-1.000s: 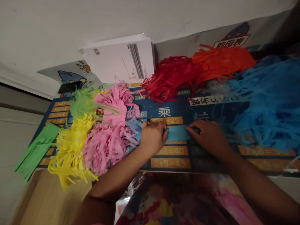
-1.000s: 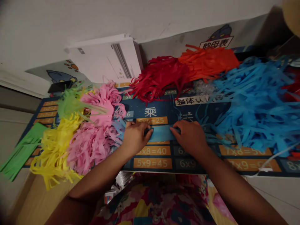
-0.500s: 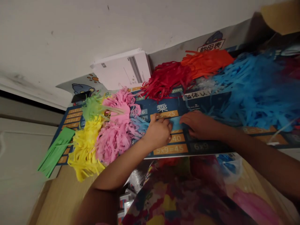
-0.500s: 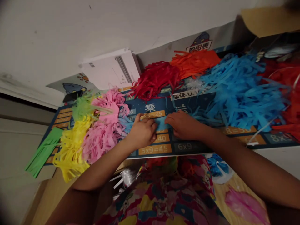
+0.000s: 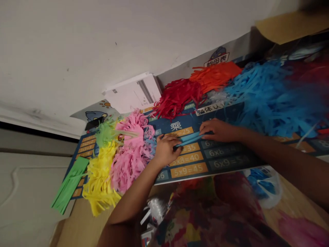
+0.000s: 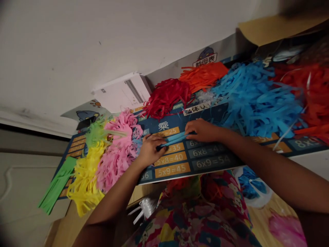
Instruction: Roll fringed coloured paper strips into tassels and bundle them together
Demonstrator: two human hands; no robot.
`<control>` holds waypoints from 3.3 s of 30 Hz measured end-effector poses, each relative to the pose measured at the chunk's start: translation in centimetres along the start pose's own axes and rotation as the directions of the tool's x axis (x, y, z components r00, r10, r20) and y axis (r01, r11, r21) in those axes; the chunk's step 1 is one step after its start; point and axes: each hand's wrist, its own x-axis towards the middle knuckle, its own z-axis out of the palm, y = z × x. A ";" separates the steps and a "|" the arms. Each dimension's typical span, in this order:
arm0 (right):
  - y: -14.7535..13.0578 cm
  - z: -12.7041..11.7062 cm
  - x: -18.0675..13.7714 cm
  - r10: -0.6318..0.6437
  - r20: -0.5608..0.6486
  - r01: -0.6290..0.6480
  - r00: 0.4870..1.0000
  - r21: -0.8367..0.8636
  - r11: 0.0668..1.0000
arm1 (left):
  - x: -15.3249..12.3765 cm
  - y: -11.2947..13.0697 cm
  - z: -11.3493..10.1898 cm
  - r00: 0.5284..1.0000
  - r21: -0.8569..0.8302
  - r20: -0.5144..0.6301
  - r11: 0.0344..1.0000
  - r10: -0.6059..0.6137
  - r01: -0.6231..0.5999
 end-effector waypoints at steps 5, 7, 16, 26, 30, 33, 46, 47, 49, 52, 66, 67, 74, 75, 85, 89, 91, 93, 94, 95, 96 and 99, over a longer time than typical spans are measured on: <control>0.6 0.1 0.2 0.051 -0.026 -0.048 0.998 0.113 0.992 | 0.4 0.6 0.5 0.995 0.056 -0.069 0.996 -0.067 0.070; 0.6 0.4 0.0 0.055 -0.055 -0.048 0.997 0.124 0.991 | 0.4 0.4 0.5 0.996 0.042 -0.066 0.997 -0.060 0.063; 0.8 0.6 -0.3 0.037 -0.078 -0.026 0.996 0.131 0.991 | 0.4 -2.8 -1.0 0.996 -0.130 0.085 0.991 0.042 -0.030; 0.4 0.4 -0.5 0.046 -0.054 -0.040 0.997 0.113 0.993 | 0.2 -1.0 -0.4 0.999 -0.107 -0.032 0.994 -0.016 0.013; -0.2 0.3 -0.3 0.065 -0.079 -0.056 0.995 0.109 0.992 | 0.5 -0.6 0.3 0.993 -0.106 -0.037 0.989 -0.111 0.106; -0.1 0.6 0.0 0.080 -0.138 -0.071 0.987 0.071 0.995 | 0.7 -0.3 0.4 0.987 -0.094 -0.029 0.984 -0.155 0.152; 0.2 2.1 0.6 0.130 -0.219 -0.168 0.967 -0.167 0.971 | 1.2 0.2 1.3 0.982 0.044 -0.077 0.983 -0.174 0.178; 0.3 2.1 0.7 0.133 -0.218 -0.172 0.967 -0.170 0.970 | 1.2 0.2 1.3 0.982 0.047 -0.078 0.984 -0.170 0.174; 0.4 2.2 0.8 0.133 -0.220 -0.173 0.966 -0.172 0.970 | 1.2 0.0 1.4 0.984 0.052 -0.080 0.985 -0.162 0.166; 0.8 2.3 0.9 0.131 -0.223 -0.168 0.966 -0.156 0.973 | 1.2 -0.3 1.4 0.982 0.056 -0.096 0.984 -0.166 0.171; -3.9 0.7 1.2 -0.250 0.037 0.220 0.968 -0.605 0.765 | 1.5 2.3 -0.1 0.949 0.422 0.009 0.860 0.314 -0.288; -3.7 0.6 1.5 -0.229 0.044 0.209 0.972 -0.603 0.770 | 1.7 2.4 -0.1 0.953 0.423 0.010 0.862 0.302 -0.278; -4.5 1.0 2.2 -0.221 -0.103 0.127 0.970 -0.559 0.820 | 1.7 1.0 1.0 0.956 0.388 -0.118 0.899 0.267 -0.203; -4.5 1.4 2.1 -0.245 -0.115 0.138 0.963 -0.569 0.810 | 1.5 0.7 1.1 0.950 0.377 -0.144 0.903 0.278 -0.208; 0.1 2.2 -0.6 0.001 -0.281 -0.053 0.960 -0.181 0.982 | 0.2 -1.5 1.1 0.980 0.047 -0.194 0.998 0.048 -0.040; 0.0 2.3 -0.3 0.102 -0.292 -0.129 0.951 -0.076 0.989 | 0.8 -1.5 1.4 0.983 -0.055 -0.162 0.995 -0.087 0.079; -0.2 2.4 -0.2 0.121 -0.311 -0.152 0.943 -0.080 0.985 | 1.0 -1.3 1.5 0.981 -0.040 -0.162 0.994 -0.104 0.099; -0.4 2.5 -0.2 0.136 -0.317 -0.171 0.938 -0.085 0.982 | 1.2 -1.2 1.6 0.982 -0.005 -0.158 0.995 -0.102 0.102; -0.5 2.5 -0.2 0.142 -0.315 -0.178 0.938 -0.087 0.980 | 1.3 -1.1 1.7 0.984 0.015 -0.151 0.995 -0.096 0.100; -0.6 2.4 -0.2 0.146 -0.313 -0.182 0.938 -0.089 0.979 | 1.4 -1.1 1.7 0.985 0.035 -0.144 0.995 -0.090 0.096; -0.6 2.4 -0.2 0.150 -0.309 -0.186 0.939 -0.089 0.978 | 1.5 -1.0 1.7 0.987 0.054 -0.137 0.994 -0.085 0.093; -0.5 2.5 -0.1 0.159 -0.304 -0.197 0.939 -0.097 0.976 | 1.7 -1.0 1.8 0.990 0.104 -0.119 0.991 -0.076 0.088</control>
